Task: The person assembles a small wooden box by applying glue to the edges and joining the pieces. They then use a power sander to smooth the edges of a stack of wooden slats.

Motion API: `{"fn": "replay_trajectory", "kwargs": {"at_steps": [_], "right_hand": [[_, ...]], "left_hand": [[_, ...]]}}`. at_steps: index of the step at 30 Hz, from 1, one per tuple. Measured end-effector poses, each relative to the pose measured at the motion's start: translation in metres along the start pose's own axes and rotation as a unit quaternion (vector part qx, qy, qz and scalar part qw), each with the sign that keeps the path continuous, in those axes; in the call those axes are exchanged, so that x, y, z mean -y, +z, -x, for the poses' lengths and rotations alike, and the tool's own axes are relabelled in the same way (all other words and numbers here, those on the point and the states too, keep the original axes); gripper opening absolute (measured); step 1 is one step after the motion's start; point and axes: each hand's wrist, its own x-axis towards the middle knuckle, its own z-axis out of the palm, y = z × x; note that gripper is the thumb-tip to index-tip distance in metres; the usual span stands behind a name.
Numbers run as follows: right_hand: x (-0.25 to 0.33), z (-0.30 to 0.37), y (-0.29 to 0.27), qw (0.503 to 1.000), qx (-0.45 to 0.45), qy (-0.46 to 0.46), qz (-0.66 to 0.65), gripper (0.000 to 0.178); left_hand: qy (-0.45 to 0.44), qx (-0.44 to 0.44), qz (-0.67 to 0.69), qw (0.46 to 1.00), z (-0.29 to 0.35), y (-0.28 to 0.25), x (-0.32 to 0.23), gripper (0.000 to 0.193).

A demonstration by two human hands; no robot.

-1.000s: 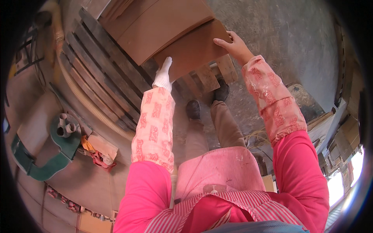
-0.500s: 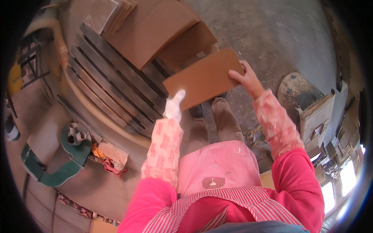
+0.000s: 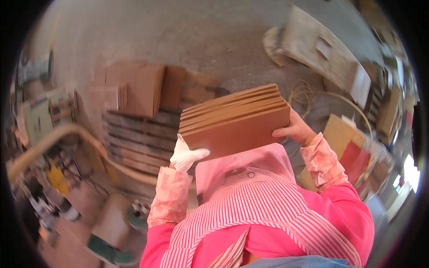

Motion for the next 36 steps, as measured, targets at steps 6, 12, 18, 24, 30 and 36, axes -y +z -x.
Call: {"fn": "replay_trajectory", "kwargs": {"at_steps": [6,12,18,24,30,36], "right_hand": [[-0.04,0.187,0.012,0.978,-0.17,-0.084,-0.087,0.126],[-0.093,0.316,-0.015,0.935,-0.299,-0.136,-0.135,0.124],[-0.124,0.443,-0.079,0.884,-0.381,-0.257,-0.084,0.131],[-0.139,0.551,-0.217,0.847,-0.427,-0.315,0.018,0.131],[-0.194,0.594,-0.334,0.788,-0.533,-0.285,0.122,0.128],[-0.266,0.594,-0.375,0.796,-0.556,-0.196,0.14,0.124]], "left_hand": [[-0.001,0.155,-0.034,0.987,0.035,0.097,-0.035,0.094],[0.004,0.286,-0.194,0.938,0.024,0.215,-0.028,0.088],[0.019,0.328,-0.379,0.865,0.042,0.365,-0.005,0.084],[0.183,0.351,-0.431,0.811,0.02,0.539,0.045,0.094],[0.398,0.334,-0.51,0.685,-0.011,0.673,0.096,0.094],[0.208,0.412,-0.418,0.782,-0.018,0.724,0.141,0.12]]}}
